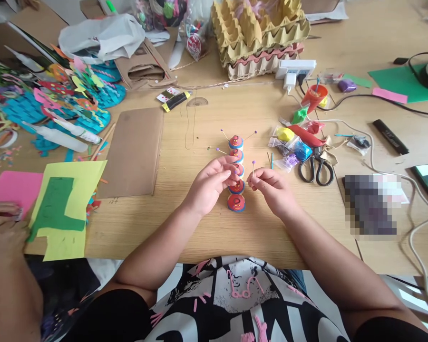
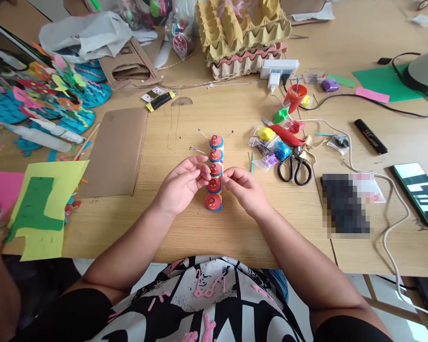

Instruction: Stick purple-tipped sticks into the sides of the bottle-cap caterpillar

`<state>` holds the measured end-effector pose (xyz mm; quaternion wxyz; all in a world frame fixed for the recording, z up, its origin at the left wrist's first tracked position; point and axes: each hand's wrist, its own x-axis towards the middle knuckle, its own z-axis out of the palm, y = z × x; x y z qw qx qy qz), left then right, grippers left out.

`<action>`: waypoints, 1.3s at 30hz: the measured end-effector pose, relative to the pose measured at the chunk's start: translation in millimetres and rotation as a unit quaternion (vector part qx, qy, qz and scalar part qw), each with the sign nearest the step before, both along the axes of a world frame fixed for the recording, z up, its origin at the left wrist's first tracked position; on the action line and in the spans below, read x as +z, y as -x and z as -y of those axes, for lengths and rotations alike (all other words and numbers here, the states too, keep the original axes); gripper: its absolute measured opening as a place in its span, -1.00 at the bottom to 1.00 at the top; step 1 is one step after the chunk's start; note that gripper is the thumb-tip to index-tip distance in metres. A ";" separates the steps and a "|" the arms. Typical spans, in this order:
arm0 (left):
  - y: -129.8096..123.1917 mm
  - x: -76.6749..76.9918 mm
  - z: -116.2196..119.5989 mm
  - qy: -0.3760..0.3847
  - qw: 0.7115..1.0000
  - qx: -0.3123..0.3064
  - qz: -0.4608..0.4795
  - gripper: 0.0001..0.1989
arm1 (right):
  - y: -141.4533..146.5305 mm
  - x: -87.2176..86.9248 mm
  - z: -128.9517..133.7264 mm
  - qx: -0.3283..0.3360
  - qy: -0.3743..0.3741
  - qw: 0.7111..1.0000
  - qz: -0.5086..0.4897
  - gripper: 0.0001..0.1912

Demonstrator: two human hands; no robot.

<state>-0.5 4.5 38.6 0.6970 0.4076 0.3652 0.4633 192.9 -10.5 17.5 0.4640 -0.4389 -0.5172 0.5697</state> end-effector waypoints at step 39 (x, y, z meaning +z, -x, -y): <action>41.3 -55.6 -85.9 -0.330 0.837 0.041 -0.434 -0.60 | 1.0 -28.6 -76.1 -0.147 -0.033 0.986 0.075 -0.77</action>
